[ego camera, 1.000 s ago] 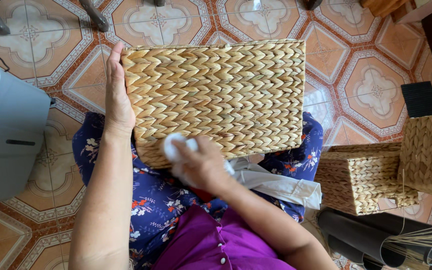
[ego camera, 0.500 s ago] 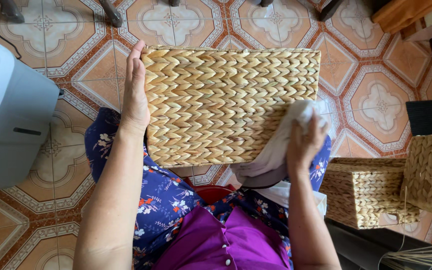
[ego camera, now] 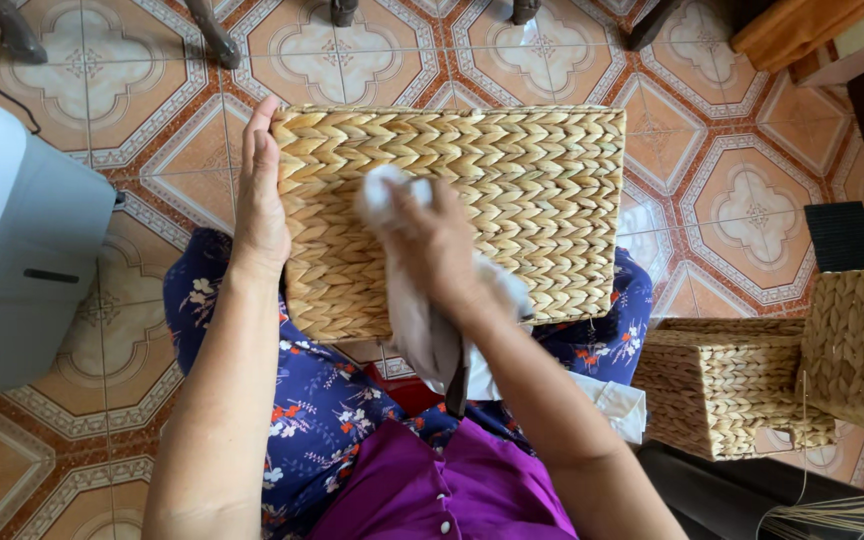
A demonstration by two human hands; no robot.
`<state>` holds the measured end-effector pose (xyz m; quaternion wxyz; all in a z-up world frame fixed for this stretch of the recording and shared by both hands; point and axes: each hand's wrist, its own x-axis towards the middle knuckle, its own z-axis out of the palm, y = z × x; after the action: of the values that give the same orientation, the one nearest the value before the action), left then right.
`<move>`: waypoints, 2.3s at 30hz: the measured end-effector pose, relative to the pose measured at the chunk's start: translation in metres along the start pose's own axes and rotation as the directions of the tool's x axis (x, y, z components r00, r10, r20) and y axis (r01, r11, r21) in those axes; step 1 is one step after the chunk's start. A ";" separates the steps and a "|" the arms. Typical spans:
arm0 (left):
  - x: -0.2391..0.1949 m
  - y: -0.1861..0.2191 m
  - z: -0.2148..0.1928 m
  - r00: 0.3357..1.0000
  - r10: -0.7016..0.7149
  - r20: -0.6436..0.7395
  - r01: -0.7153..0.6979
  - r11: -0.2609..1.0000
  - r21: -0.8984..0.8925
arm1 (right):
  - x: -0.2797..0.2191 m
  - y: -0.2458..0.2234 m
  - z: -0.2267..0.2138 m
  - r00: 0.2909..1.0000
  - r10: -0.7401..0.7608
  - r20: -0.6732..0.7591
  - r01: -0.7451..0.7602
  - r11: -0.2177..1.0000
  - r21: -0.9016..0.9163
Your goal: The person wipes the exterior and interior surfaces of a rectangular woven basket using a white cloth. They rotate the basket to access all sides and the inside, then place it on the floor.
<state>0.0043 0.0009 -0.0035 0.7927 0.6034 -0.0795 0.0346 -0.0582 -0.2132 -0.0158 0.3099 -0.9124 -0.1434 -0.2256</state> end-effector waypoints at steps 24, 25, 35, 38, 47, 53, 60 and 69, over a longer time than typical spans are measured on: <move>-0.001 -0.006 -0.003 1.000 -0.008 -0.005 0.008 0.998 -0.056 | 0.058 0.048 -0.005 0.959 0.082 -0.272 -0.104 0.992 -0.068; -0.001 -0.007 -0.004 1.000 -0.012 0.002 0.012 0.998 -0.067 | 0.059 0.035 -0.004 0.964 0.066 -0.258 -0.072 0.997 -0.015; -0.004 -0.011 -0.008 0.998 -0.037 0.055 0.049 0.971 -0.236 | 0.021 -0.083 0.024 0.996 -0.047 0.080 0.029 0.977 0.213; 0.001 -0.011 -0.006 0.999 -0.003 0.040 0.011 0.980 -0.201 | 0.002 -0.088 0.012 0.982 -0.112 0.151 0.075 0.971 0.227; -0.003 -0.007 -0.004 0.999 0.028 0.034 -0.026 0.998 -0.064 | -0.109 -0.012 -0.060 0.985 0.103 0.139 -0.093 0.993 -0.076; 0.001 -0.004 -0.002 1.000 0.008 0.030 -0.006 0.998 -0.060 | -0.159 0.073 -0.122 0.947 0.265 -0.183 -0.305 0.918 -0.252; 0.002 -0.011 -0.008 0.999 0.023 0.035 -0.021 0.999 -0.047 | -0.190 0.116 -0.171 0.707 0.655 -0.266 -0.556 0.748 0.363; 0.008 -0.021 -0.017 0.997 0.034 0.065 -0.031 0.998 -0.047 | -0.225 0.104 -0.328 0.559 0.660 -0.501 -0.159 0.679 0.717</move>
<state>0.0171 0.0111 -0.0263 0.8025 0.5847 -0.1159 0.0258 -0.3155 -0.5273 0.0511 0.6560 -0.6010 0.1606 -0.4275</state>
